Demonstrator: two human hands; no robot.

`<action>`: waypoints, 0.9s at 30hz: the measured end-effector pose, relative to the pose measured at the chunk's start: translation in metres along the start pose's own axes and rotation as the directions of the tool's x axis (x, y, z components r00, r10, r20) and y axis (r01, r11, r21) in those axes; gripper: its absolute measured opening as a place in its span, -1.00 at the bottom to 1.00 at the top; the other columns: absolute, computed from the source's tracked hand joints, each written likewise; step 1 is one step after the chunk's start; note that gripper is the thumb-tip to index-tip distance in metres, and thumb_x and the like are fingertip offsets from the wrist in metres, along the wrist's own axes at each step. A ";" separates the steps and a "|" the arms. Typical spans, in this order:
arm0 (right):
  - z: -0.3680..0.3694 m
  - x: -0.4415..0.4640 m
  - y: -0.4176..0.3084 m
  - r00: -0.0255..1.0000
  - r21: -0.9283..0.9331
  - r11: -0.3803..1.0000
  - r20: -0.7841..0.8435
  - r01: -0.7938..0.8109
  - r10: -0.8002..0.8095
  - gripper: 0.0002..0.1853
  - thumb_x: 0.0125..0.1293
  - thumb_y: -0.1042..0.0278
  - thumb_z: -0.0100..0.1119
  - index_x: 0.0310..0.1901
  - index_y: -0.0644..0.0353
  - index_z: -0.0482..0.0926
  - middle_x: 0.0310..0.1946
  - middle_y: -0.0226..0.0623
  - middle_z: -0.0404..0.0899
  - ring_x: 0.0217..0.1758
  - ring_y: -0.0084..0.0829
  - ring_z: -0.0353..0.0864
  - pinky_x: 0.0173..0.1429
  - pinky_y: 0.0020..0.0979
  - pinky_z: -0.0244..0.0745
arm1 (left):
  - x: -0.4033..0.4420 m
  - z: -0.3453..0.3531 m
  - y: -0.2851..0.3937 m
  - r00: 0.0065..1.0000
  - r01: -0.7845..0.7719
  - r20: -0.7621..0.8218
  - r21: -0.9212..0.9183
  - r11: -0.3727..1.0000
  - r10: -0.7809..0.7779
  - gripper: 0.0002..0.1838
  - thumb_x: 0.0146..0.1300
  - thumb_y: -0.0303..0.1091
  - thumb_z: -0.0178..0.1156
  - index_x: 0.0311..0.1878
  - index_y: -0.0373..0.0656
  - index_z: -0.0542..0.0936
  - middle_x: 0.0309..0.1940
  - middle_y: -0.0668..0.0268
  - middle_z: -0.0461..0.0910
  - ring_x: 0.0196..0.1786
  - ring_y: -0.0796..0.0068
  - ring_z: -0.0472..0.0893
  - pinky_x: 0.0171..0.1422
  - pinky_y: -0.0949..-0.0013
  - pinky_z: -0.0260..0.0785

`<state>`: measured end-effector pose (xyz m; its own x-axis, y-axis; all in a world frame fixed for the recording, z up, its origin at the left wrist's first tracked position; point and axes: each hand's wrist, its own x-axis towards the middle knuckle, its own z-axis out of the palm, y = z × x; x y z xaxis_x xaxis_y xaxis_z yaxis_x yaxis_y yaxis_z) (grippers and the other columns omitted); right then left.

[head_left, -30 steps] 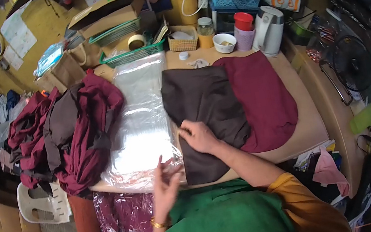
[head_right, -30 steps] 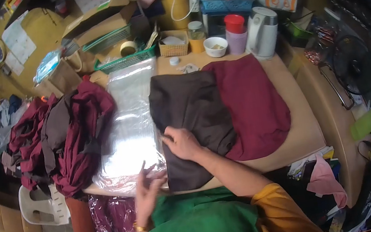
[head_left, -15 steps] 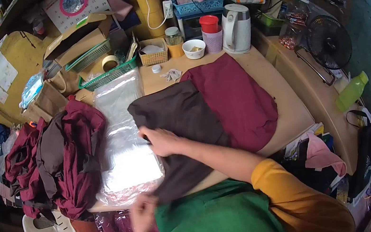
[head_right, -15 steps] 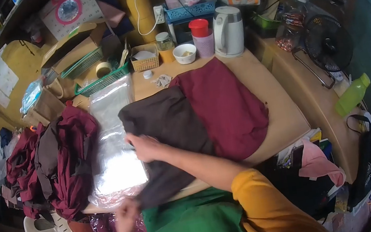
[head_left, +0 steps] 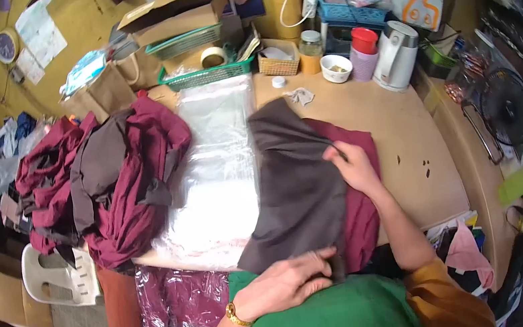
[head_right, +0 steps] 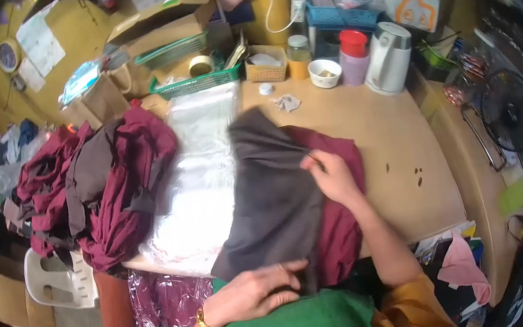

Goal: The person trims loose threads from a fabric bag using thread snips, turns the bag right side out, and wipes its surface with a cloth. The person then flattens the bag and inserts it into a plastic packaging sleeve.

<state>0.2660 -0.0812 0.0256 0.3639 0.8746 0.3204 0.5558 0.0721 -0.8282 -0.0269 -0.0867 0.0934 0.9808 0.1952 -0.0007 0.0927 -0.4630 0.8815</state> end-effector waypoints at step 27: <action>0.048 -0.011 0.004 0.985 -0.257 0.959 0.149 0.118 -0.082 -0.55 0.38 0.26 0.22 0.24 0.14 0.38 -0.33 0.01 0.59 -0.22 0.03 0.63 -0.15 -0.09 0.49 | 0.018 -0.002 -0.082 0.831 0.166 -0.549 0.400 0.901 0.091 -0.49 0.18 -0.34 0.40 0.21 -0.19 0.56 -0.18 0.05 0.65 -0.17 0.00 0.63 0.00 0.14 0.47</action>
<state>0.2279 -0.0673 -0.0033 0.2015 0.9276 0.3146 0.7683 0.0495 -0.6382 -0.0176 -0.0433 0.0218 0.7288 0.5949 0.3391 0.3151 -0.7310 0.6053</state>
